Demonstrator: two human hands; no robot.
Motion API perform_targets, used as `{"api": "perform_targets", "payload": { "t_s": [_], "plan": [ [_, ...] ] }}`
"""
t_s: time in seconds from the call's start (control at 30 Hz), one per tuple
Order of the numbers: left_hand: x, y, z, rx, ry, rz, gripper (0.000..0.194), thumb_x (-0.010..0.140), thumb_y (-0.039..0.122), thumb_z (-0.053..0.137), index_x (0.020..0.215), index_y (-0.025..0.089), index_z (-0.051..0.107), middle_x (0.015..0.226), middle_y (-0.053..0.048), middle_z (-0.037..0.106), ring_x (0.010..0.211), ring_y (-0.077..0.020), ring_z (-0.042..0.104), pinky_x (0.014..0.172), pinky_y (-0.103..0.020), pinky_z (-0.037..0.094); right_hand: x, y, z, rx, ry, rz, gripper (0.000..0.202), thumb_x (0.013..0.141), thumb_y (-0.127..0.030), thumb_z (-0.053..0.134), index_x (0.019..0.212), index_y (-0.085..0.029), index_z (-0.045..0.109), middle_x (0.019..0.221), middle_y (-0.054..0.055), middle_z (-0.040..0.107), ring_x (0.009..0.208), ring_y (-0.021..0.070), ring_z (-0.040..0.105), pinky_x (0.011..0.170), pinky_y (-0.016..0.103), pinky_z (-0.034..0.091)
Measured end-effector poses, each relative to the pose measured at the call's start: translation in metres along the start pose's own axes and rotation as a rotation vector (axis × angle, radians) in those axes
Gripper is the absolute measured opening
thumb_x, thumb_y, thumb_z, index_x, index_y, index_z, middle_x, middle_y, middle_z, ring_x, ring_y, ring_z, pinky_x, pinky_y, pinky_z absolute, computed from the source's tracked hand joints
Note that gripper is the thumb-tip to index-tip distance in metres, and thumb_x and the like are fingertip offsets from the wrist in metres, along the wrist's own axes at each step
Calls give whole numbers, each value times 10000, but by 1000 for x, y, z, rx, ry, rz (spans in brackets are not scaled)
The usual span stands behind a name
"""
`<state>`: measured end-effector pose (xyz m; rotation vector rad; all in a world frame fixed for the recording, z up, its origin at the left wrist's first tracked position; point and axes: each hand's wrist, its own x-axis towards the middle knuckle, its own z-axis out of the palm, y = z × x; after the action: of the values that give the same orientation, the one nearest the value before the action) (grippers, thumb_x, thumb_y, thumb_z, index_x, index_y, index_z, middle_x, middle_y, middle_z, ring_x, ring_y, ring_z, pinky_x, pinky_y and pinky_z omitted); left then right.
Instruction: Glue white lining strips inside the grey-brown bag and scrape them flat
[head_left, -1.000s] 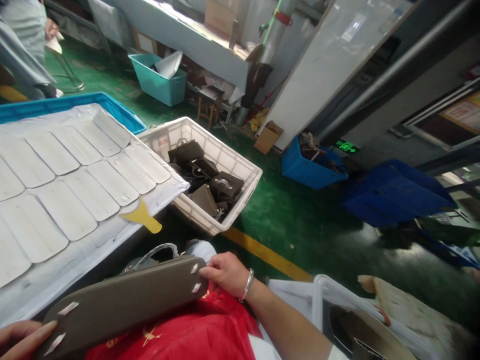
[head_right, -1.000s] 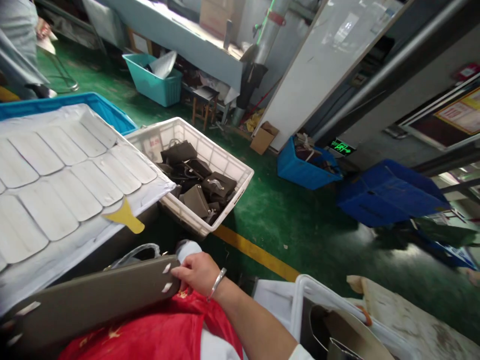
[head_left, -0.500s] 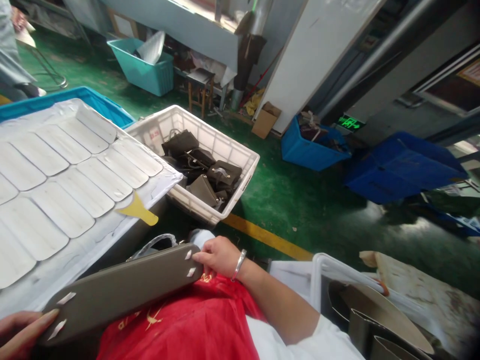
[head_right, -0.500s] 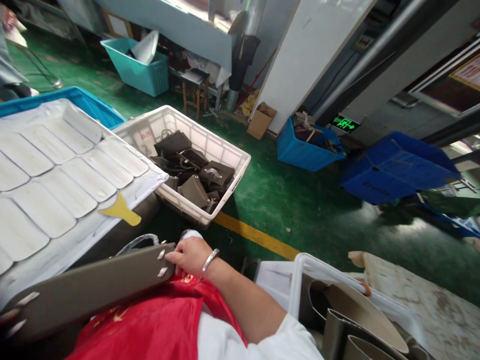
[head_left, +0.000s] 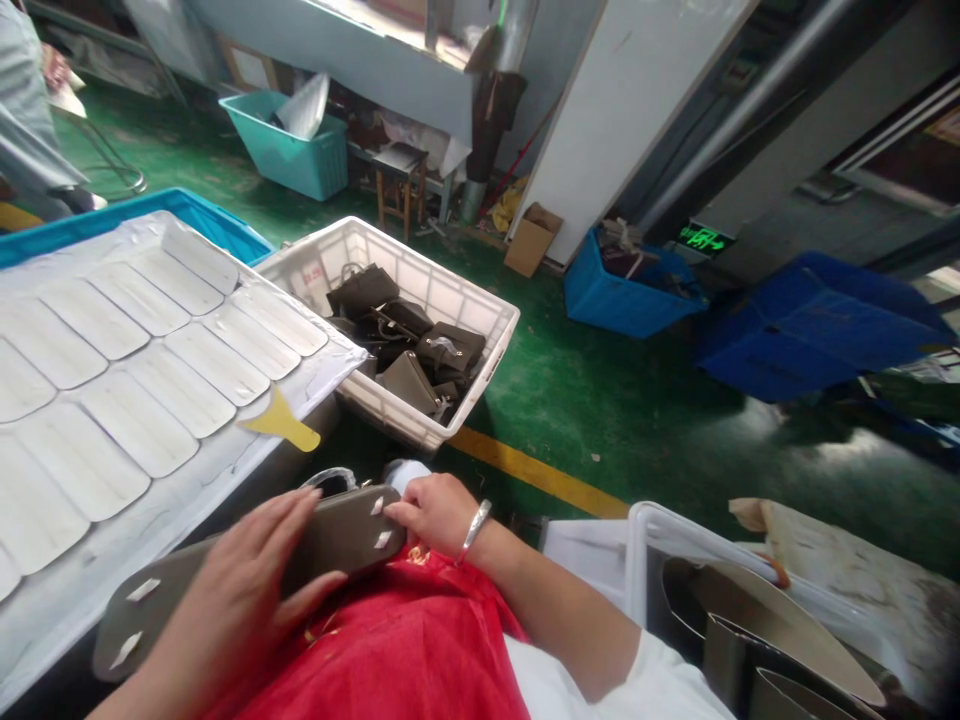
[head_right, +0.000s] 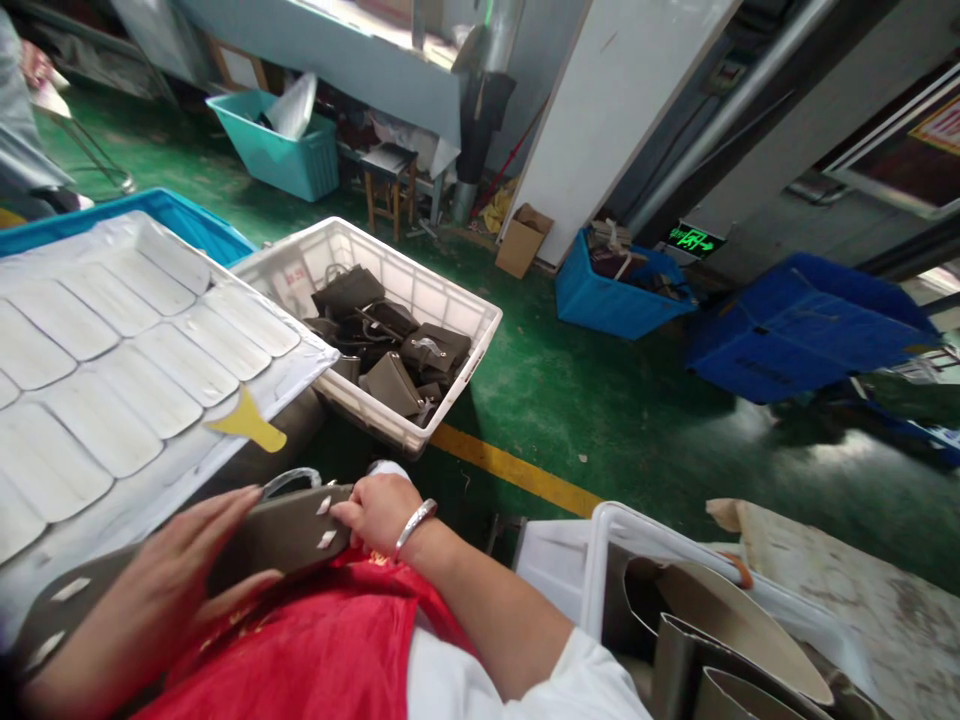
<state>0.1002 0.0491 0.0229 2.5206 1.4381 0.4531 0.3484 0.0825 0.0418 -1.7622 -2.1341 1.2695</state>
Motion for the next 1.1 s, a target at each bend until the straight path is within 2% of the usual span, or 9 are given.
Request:
{"api": "perform_targets", "payload": {
  "t_s": [0.1, 0.2, 0.43, 0.6, 0.83, 1.1],
  "plan": [
    [26, 24, 32, 16, -46, 158, 787, 694, 610, 604, 1298, 141, 418, 1240, -160, 552, 1109, -318, 522, 932, -432, 418, 0, 0, 0, 1, 21, -15, 308, 805, -330, 570, 559, -159, 637, 506, -10, 575, 506, 83, 479, 498, 206, 277],
    [37, 30, 45, 12, -77, 156, 785, 659, 600, 642, 1253, 120, 462, 1183, -177, 584, 1067, -329, 545, 896, -438, 428, 0, 1, -1, -10, 20, -19, 304, 803, -326, 569, 558, -161, 643, 503, -8, 575, 515, 89, 482, 501, 211, 277],
    [40, 28, 39, -45, -162, 63, 732, 624, 586, 667, 1172, 132, 496, 1141, -165, 586, 1026, -318, 551, 883, -435, 427, 4, 2, -1, 32, 0, 15, 302, 791, -352, 568, 569, -162, 645, 504, -11, 572, 494, 80, 466, 488, 202, 280],
    [42, 32, 37, -53, -158, 59, 667, 652, 512, 662, 1171, 130, 490, 1138, -156, 586, 1035, -311, 544, 898, -431, 412, 5, 0, -3, -18, -2, 8, 305, 793, -348, 569, 558, -165, 636, 504, -11, 578, 505, 81, 478, 490, 207, 275],
    [42, 33, 36, -29, -171, 53, 637, 667, 528, 635, 1150, 141, 488, 1122, -142, 586, 1014, -298, 551, 873, -412, 420, 8, -1, -6, 5, -102, 16, 389, 833, -379, 529, 526, -167, 637, 459, -17, 575, 491, 76, 511, 498, 195, 308],
    [41, 36, 37, -17, -168, 53, 613, 689, 516, 620, 1150, 137, 482, 1133, -144, 578, 1025, -290, 543, 879, -405, 412, 6, 2, -2, -52, -42, -16, 367, 813, -379, 535, 533, -174, 654, 488, -5, 589, 489, 84, 485, 480, 212, 277]
  ]
}}
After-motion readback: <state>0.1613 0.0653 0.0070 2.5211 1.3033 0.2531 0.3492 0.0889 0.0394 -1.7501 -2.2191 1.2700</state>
